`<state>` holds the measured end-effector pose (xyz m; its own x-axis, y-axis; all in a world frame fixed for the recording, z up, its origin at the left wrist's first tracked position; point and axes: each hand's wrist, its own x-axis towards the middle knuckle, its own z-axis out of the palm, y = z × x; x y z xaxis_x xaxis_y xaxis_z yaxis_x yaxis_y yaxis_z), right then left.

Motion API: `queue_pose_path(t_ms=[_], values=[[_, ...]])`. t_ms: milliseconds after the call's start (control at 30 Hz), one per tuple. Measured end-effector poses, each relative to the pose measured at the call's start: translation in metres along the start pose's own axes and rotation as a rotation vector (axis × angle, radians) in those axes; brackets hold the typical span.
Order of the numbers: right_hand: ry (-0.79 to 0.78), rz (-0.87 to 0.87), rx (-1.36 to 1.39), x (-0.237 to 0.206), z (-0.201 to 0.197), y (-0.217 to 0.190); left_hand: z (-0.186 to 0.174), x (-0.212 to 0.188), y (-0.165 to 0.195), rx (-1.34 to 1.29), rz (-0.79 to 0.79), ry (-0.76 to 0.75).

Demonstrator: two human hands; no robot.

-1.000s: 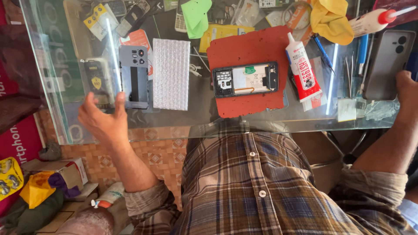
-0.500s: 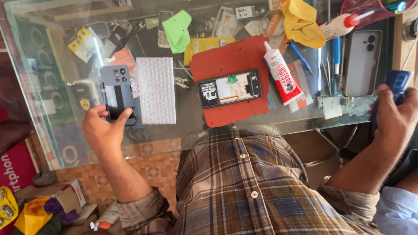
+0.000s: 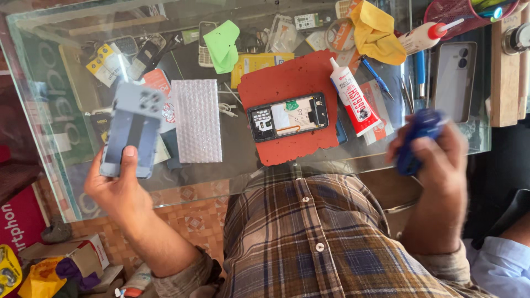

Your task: The person unscrews a smartphone back cover with a screwdriver, tests a feature phone by pressing its buttons and checking its screen, then applies adhesive from a tube onto the phone frame and wipes the frame with a cloth before handling small parts with tweezers.

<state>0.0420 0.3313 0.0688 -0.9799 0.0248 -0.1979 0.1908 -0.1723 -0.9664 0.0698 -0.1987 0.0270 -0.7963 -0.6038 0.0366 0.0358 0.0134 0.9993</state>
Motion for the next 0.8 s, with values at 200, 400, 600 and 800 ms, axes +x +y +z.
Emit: queue_pose_path(t_ms=[200, 400, 600, 800], values=[[-0.413, 0.097, -0.408, 0.006, 0.082, 0.008, 0.082, -0.025, 0.018, -0.378, -0.307, -0.06], [-0.531, -0.183, -0.742, 0.0, 0.116, 0.007, 0.146, -0.06, 0.023, -0.424, -0.226, -0.455], [-0.455, -0.267, -0.858, -0.007, 0.123, 0.013, 0.174, -0.08, 0.024, -0.447, -0.243, -0.609], [-0.436, -0.25, -0.95, -0.009, 0.122, 0.023, 0.186, -0.091, 0.027, -0.366, -0.257, -0.663]])
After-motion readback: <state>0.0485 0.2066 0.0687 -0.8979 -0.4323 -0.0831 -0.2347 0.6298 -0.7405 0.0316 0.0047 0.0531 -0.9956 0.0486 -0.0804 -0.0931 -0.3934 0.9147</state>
